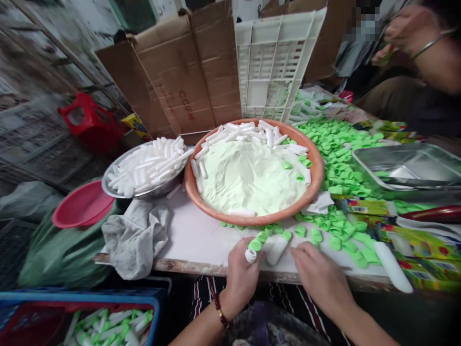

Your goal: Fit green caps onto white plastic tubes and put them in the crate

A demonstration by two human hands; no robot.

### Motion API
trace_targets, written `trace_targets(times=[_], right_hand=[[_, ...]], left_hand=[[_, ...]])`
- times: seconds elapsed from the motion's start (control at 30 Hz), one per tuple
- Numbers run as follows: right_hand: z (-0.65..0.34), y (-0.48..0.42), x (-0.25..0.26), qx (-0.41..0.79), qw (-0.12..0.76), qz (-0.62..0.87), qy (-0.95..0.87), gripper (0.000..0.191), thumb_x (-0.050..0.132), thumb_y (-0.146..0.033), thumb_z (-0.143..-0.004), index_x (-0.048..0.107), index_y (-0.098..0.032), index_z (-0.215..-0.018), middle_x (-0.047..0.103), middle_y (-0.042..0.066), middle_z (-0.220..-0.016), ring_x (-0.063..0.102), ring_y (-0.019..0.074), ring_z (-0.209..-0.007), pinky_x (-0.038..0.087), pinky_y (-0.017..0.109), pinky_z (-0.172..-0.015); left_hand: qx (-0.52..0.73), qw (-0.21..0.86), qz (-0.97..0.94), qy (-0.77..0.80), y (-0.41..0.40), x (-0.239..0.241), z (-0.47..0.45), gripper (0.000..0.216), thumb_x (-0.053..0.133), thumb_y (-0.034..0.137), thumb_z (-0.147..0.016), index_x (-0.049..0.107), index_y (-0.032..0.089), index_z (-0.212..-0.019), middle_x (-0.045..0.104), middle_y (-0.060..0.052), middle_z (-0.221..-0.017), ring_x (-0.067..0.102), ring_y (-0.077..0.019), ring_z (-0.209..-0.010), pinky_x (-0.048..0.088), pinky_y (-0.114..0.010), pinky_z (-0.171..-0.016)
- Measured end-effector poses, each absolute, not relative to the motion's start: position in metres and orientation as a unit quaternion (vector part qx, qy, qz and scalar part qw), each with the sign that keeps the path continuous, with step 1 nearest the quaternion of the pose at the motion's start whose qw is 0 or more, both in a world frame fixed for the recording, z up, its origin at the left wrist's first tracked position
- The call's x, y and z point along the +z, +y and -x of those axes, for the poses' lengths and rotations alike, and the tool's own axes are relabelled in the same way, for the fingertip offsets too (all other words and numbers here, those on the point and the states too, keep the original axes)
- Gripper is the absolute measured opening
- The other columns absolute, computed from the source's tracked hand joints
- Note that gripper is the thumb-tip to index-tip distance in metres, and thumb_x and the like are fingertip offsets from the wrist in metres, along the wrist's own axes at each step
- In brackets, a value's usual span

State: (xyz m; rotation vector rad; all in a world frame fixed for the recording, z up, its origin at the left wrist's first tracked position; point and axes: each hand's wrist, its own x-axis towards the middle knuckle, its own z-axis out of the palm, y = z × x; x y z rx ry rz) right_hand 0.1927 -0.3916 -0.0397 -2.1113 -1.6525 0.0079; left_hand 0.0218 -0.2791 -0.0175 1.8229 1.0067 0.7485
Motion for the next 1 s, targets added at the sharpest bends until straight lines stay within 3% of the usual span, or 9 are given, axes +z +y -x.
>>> trace_targets(times=[0.1,0.2,0.33,0.47,0.57,0.77,0.9,1.0], right_hand=[[-0.21,-0.379,-0.037,-0.061,0.208,0.789,-0.575,0.032,0.039,-0.032,-0.096,0.068,-0.019,-0.096,0.065,0.01,-0.099,0.063,0.0208,-0.074,0.045,0.032,-0.061],[-0.205,-0.357,-0.031,-0.044,0.231,0.773,-0.588,0.03,0.043,-0.037,-0.096,0.066,-0.02,-0.1,0.066,0.009,-0.097,0.064,0.0218,-0.082,0.046,0.032,-0.067],[-0.178,-0.327,-0.037,-0.028,0.206,0.798,-0.565,0.029,0.051,-0.042,-0.091,0.065,-0.018,-0.095,0.064,0.01,-0.092,0.062,0.0237,-0.077,0.043,0.032,-0.061],[-0.181,-0.327,-0.045,0.033,0.338,0.795,-0.503,0.024,0.058,-0.043,-0.086,0.061,-0.02,-0.09,0.065,0.007,-0.085,0.061,0.0211,-0.073,0.045,0.031,-0.065],[-0.211,-0.344,-0.041,0.096,0.41,0.813,-0.403,0.031,0.067,-0.049,-0.077,0.059,-0.022,-0.09,0.066,0.003,-0.079,0.062,0.0206,-0.071,0.048,0.031,-0.067],[-0.252,-0.38,-0.039,0.189,0.363,0.802,-0.435,0.039,0.061,-0.053,-0.081,0.066,-0.022,-0.103,0.065,0.0,-0.071,0.059,0.0187,-0.064,0.047,0.03,-0.062],[-0.255,-0.38,-0.033,0.175,0.347,0.795,-0.467,0.041,0.055,-0.052,-0.085,0.067,-0.02,-0.107,0.063,0.0,-0.068,0.056,0.0177,-0.06,0.046,0.03,-0.058],[-0.258,-0.374,-0.02,0.173,0.341,0.771,-0.509,0.036,0.055,-0.048,-0.087,0.068,-0.022,-0.106,0.067,0.002,-0.079,0.057,0.0168,-0.063,0.047,0.029,-0.061]], left_hand=[[0.299,0.439,-0.729,0.432,-0.283,-0.022,-0.018,0.012,0.06,0.019,-0.084,0.067,0.018,-0.094,0.07,-0.003,-0.09,0.063,-0.0191,-0.083,0.047,-0.028,-0.076],[0.313,0.431,-0.72,0.444,-0.285,-0.03,-0.016,0.011,0.059,0.018,-0.085,0.065,0.017,-0.094,0.069,-0.002,-0.088,0.062,-0.0184,-0.081,0.046,-0.028,-0.076],[0.309,0.431,-0.719,0.449,-0.285,-0.032,-0.013,0.012,0.06,0.017,-0.084,0.065,0.018,-0.095,0.068,-0.002,-0.088,0.061,-0.0179,-0.081,0.045,-0.028,-0.076],[0.285,0.434,-0.734,0.437,-0.283,-0.029,-0.016,0.006,0.061,0.017,-0.084,0.063,0.019,-0.089,0.067,-0.001,-0.084,0.061,-0.0177,-0.078,0.045,-0.028,-0.072],[0.264,0.411,-0.787,0.377,-0.283,-0.029,-0.031,0.004,0.06,0.015,-0.083,0.061,0.019,-0.085,0.067,-0.004,-0.084,0.06,-0.0193,-0.079,0.045,-0.029,-0.071],[0.178,0.262,-0.899,0.303,-0.286,-0.033,-0.069,0.016,0.055,0.005,-0.077,0.056,0.018,-0.086,0.064,-0.01,-0.089,0.054,-0.0264,-0.086,0.042,-0.037,-0.073],[0.201,0.238,-0.897,0.314,-0.283,-0.042,-0.07,0.014,0.054,0.005,-0.076,0.052,0.019,-0.079,0.061,-0.008,-0.081,0.052,-0.0244,-0.079,0.041,-0.036,-0.071],[0.23,0.246,-0.886,0.318,-0.281,-0.05,-0.061,0.016,0.052,0.004,-0.074,0.05,0.02,-0.078,0.06,-0.006,-0.079,0.052,-0.0227,-0.076,0.04,-0.034,-0.069]])
